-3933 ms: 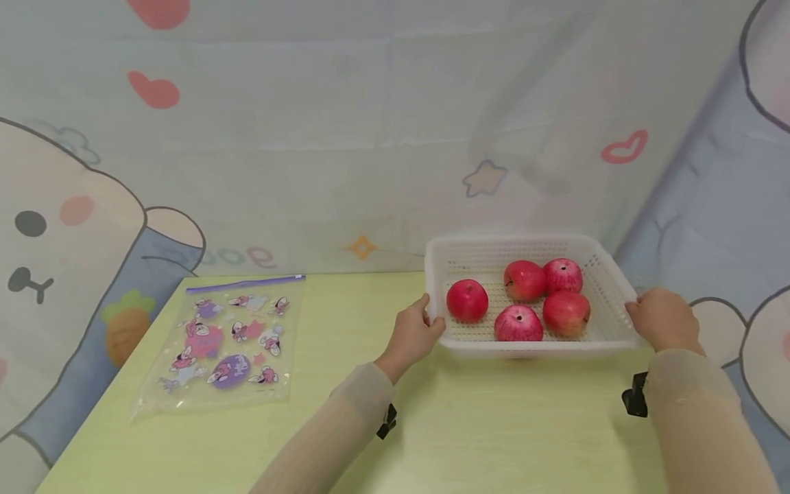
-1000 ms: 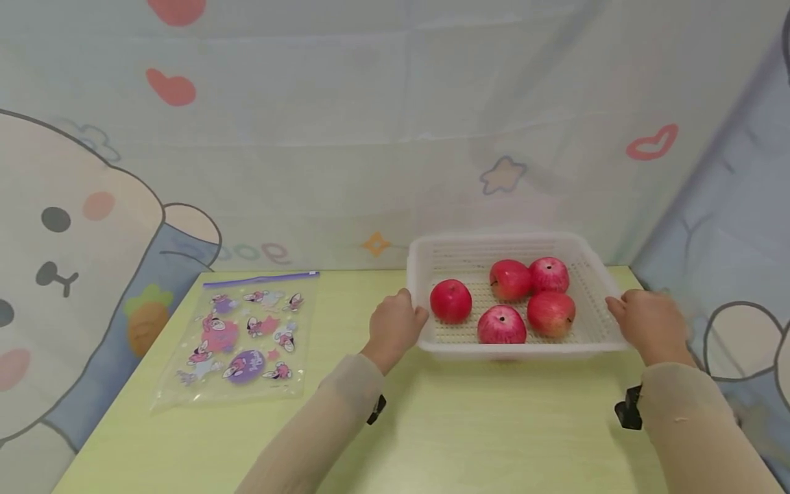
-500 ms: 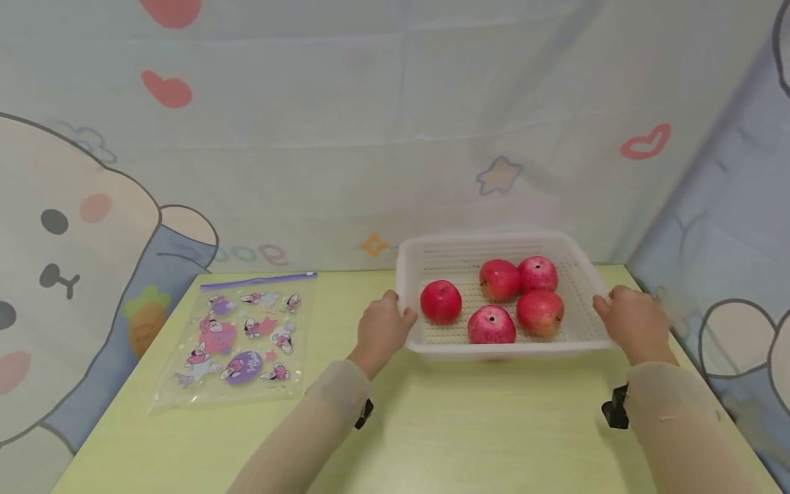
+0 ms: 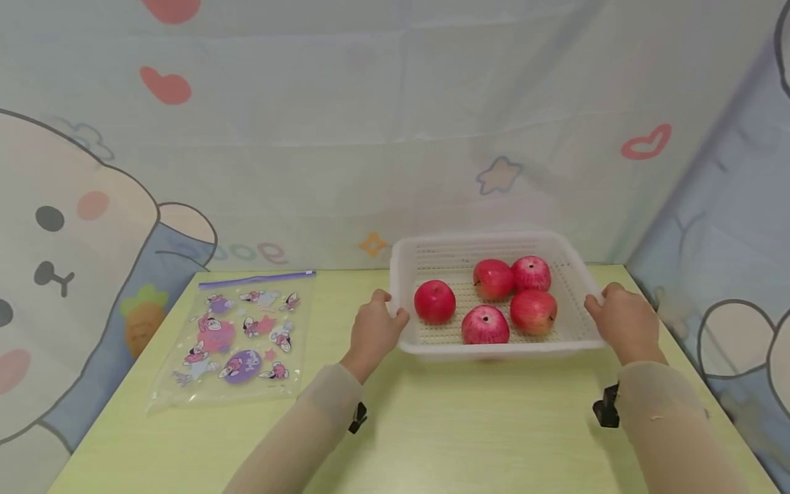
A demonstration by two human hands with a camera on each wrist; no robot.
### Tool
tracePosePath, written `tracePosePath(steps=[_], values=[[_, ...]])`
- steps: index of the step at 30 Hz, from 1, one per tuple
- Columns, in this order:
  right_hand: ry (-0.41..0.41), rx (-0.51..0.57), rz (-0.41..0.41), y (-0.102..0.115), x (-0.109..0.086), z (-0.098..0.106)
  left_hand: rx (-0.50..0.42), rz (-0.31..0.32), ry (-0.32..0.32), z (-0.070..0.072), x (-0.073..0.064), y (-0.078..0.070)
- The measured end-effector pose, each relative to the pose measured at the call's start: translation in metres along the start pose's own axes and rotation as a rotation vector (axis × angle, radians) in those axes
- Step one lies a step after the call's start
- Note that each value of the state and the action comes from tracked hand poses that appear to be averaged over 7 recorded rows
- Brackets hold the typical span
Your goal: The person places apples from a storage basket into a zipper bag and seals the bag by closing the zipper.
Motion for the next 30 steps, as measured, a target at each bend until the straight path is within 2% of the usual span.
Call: tracePosePath(steps=[8,30], values=[[0.0,0.011,0.0,0.008,-0.001,0.001,-0.037,0.011,0.001,0.0,0.002,0.008],[0.013,0.05,-0.036,0.019,-0.001,-0.008,-0.085,0.04,0.016,0.014,-0.002,0.02]])
Point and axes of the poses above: each hand's wrist, its own x-axis towards the middle knuckle, its own z-axis out of the back of the hand, y = z × x, the point moved 8 cm from there along x, towards the middle knuckle, and after that the axes turned 2 degrees about x, right-handed, at the moved point
